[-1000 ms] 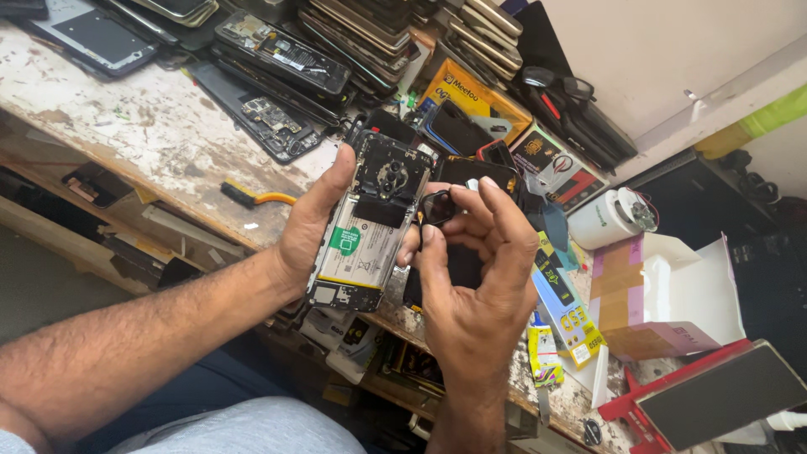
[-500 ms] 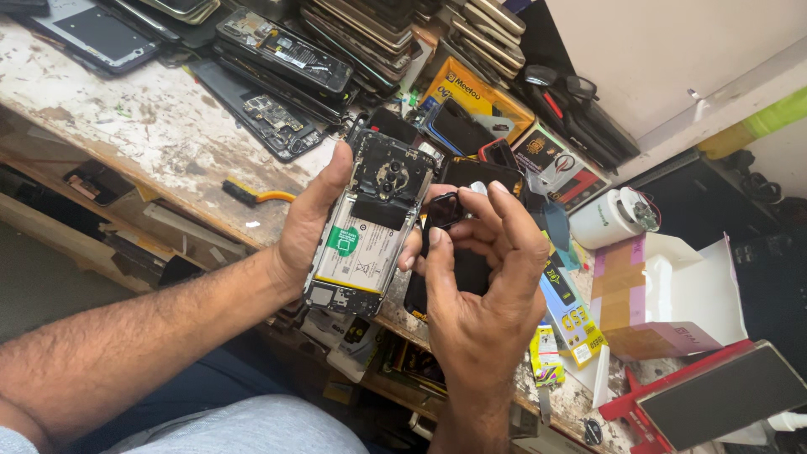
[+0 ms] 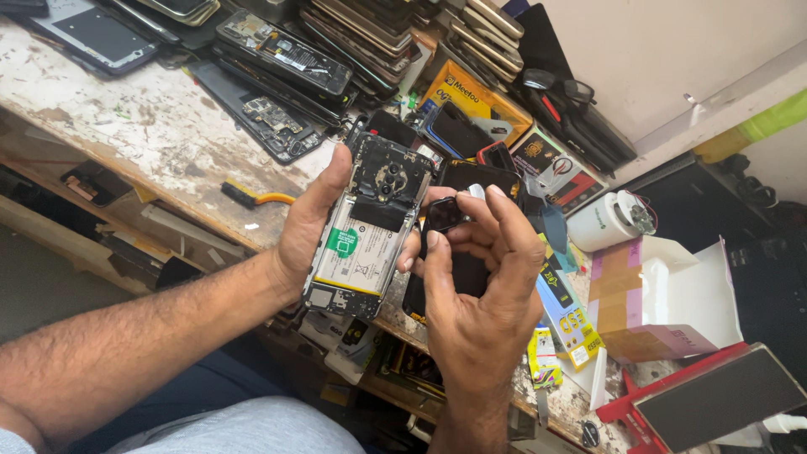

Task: The person applies adhesive to a camera module and installs it into the back cover of a smartphone. They handle the phone body, battery, and camera components, aligning and seating the module into the back cover.

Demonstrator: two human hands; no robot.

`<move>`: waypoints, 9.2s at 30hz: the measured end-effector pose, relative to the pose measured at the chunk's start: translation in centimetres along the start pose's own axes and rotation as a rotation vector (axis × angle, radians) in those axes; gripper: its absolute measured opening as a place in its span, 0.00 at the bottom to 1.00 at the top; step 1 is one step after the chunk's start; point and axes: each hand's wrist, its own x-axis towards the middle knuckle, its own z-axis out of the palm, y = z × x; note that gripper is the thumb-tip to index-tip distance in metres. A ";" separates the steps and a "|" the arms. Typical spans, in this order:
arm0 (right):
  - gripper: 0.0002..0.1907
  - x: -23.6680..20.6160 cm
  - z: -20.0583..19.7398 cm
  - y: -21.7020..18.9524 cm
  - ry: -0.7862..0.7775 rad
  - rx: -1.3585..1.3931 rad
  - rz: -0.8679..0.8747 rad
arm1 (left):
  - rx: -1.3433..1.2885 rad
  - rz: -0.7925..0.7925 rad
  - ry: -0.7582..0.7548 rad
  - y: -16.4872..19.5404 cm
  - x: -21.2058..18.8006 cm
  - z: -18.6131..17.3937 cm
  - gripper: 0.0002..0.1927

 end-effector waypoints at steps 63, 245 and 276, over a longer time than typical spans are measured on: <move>0.20 -2.6 -3.8 6.7 0.069 1.732 0.344 | 0.146 0.091 0.109 5.4 -3.0 -2.9 0.46; 0.16 21.3 16.0 0.6 -0.240 -0.196 -0.024 | -0.021 0.048 0.229 19.0 7.9 -6.9 0.26; 0.14 20.8 17.6 0.8 -0.296 0.004 0.228 | 0.049 -0.002 0.265 19.4 6.7 -7.3 0.26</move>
